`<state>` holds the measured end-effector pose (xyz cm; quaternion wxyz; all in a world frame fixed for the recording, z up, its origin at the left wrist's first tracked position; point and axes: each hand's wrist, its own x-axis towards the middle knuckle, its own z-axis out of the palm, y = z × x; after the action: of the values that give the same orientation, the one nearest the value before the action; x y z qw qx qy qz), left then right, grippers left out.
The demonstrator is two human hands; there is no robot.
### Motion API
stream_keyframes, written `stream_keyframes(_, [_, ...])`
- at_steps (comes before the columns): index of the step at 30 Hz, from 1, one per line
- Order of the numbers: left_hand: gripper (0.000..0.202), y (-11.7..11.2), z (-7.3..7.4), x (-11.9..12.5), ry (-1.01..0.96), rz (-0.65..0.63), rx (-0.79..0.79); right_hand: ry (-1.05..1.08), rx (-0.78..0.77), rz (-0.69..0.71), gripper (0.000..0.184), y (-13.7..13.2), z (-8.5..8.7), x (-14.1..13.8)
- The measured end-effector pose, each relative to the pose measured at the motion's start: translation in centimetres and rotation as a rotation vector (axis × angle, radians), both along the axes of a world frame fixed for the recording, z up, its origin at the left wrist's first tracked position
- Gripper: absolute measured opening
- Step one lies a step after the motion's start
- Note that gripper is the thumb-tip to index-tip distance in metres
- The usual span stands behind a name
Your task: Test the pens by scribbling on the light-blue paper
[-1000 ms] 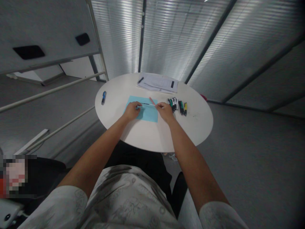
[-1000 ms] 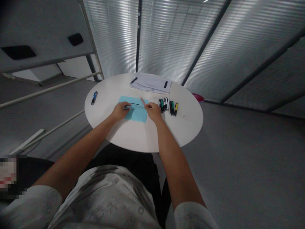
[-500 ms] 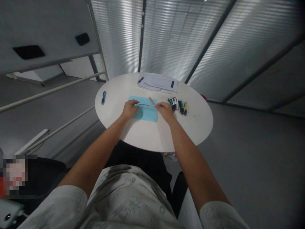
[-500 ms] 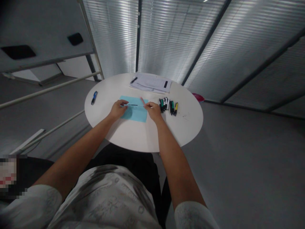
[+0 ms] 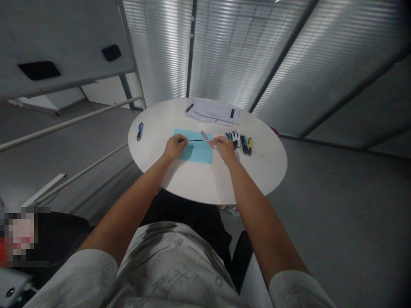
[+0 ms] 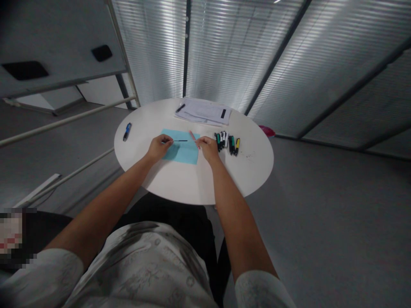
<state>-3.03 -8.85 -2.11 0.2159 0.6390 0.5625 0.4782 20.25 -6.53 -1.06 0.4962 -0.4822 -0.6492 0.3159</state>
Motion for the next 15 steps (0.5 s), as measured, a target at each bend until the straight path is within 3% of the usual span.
stream_keyframes(7, [0.009,0.03,0.16,0.03,0.039,0.035,-0.008,0.013,0.038,-0.137,0.021,0.84,-0.46,0.52])
stream_keyframes(15, [0.013,-0.43,0.73,0.48,0.091,-0.006,-0.035,-0.069,0.073,-0.171,0.021,0.55,-0.39,0.39])
